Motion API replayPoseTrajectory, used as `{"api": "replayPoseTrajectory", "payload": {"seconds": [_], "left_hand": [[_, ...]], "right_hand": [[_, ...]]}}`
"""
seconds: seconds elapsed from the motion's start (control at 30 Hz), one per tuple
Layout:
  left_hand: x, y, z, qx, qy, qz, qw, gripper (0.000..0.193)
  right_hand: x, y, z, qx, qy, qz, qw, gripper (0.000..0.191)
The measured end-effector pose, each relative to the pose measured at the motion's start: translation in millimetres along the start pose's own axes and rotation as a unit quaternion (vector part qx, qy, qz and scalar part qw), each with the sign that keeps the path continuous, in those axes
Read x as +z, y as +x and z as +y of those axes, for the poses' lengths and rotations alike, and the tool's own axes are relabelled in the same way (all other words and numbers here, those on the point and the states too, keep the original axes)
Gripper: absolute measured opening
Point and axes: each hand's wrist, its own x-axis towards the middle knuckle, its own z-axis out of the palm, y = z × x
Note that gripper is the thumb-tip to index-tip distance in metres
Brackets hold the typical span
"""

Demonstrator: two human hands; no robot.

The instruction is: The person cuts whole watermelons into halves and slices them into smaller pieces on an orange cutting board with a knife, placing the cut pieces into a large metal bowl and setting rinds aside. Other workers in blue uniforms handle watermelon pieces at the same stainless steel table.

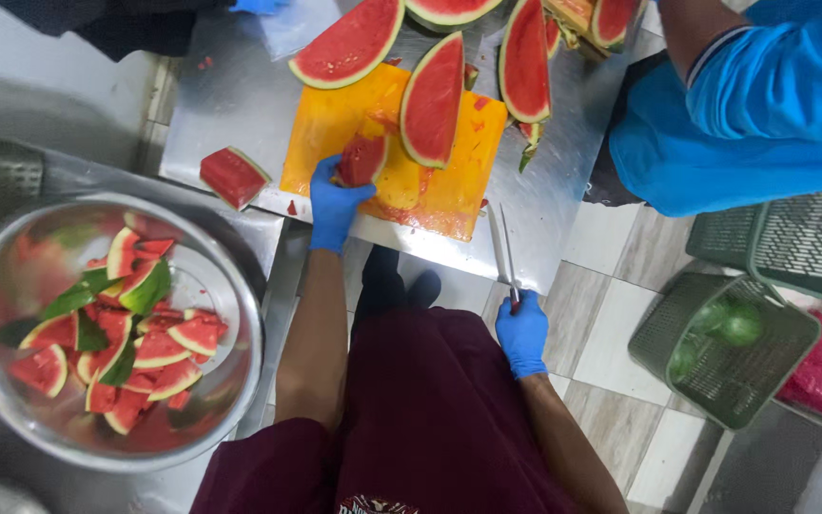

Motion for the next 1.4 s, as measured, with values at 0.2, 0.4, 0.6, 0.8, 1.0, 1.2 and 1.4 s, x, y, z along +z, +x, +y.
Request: {"api": "replayPoseTrajectory", "payload": {"seconds": [0.2,0.4,0.6,0.8,1.0,1.2,1.4], "left_hand": [[-39.0,-19.8,104.2,-0.064,-0.182,-0.118,0.974,0.084],[-24.6,12.6,202.4,0.133,-0.029,-0.09,0.987,0.08],[67.1,168.9,199.6,0.145,0.123,0.001,0.982,0.067],[179.1,404.4,166.3,0.154,0.216,0.067,0.962,0.074],[215.4,593.5,118.6,0.107,0.27,0.126,0.949,0.06],[209.3,669.7,48.1,0.193,0.291,0.111,0.93,0.038],[189.4,654.0,57.0,0.191,0.391,0.075,0.897,0.057]], "right_hand": [[22.1,28.4,-27.5,-0.048,-0.009,0.087,0.995,0.033],[32.9,74.5,-64.6,-0.044,-0.097,0.14,0.984,0.03],[35.4,120.3,-90.1,0.017,-0.154,0.229,0.961,0.025],[12.3,215.7,-123.2,-0.008,-0.048,0.224,0.973,0.049],[-81.4,527.0,-170.6,0.058,0.645,-0.235,0.725,0.073],[-107.8,483.5,-160.6,0.171,0.771,-0.564,0.241,0.091],[-86.5,459.2,-129.2,0.369,0.842,-0.226,0.322,0.103]]}}
